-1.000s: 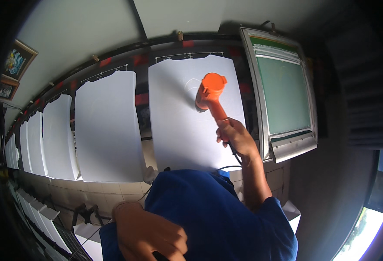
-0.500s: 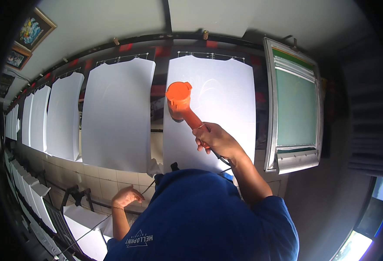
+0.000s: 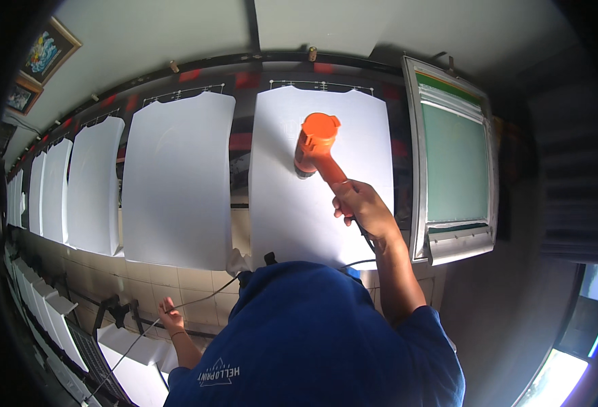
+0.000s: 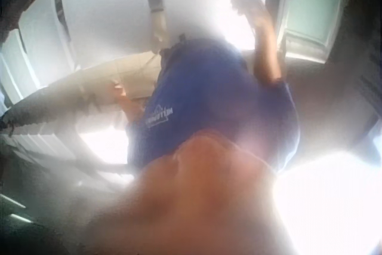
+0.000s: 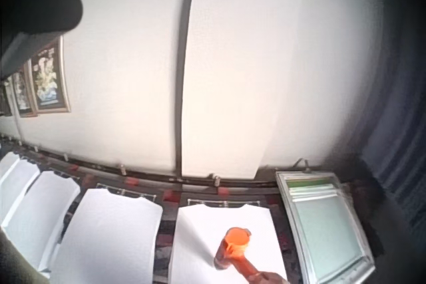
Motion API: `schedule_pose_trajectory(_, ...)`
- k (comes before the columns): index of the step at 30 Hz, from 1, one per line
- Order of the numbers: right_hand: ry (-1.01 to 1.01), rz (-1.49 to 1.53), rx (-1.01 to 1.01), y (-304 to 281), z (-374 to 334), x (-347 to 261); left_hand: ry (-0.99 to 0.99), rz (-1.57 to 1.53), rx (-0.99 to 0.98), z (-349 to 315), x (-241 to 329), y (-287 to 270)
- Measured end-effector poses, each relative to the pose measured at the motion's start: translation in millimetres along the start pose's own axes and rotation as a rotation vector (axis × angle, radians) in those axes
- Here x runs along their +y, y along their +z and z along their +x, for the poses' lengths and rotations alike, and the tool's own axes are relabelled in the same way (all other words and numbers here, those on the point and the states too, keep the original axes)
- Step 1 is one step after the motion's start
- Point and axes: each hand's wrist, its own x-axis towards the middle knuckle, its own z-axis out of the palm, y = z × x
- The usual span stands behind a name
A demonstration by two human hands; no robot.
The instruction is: The person uses an orange heat gun to apply heat to white t-shirts laid out on a table. They move the heat gun back and forth over the shirts and occasionally use their left hand to smooth the fabric.
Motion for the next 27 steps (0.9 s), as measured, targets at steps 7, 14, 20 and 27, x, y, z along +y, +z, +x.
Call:
schedule_pose_trajectory(7,-0.056,-0.005,0.365,-69.7,-42.9,28.4,0.042,0.219,0.121,25.3,-7.8,159.1)
schedule_pose_trajectory(14,-0.064,0.067,0.287,-68.8,-41.1,31.4,0.180,0.376,0.236,10.8,-59.9,268.6)
schedule_pose_trajectory(20,-0.005,0.104,-0.101,1.9,-15.9,18.4,0.293,0.490,0.291,4.6,-88.3,281.1)
schedule_pose_trajectory(27,0.001,0.058,-0.157,46.9,-16.5,14.0,0.347,0.502,0.314,-14.7,-91.2,294.9)
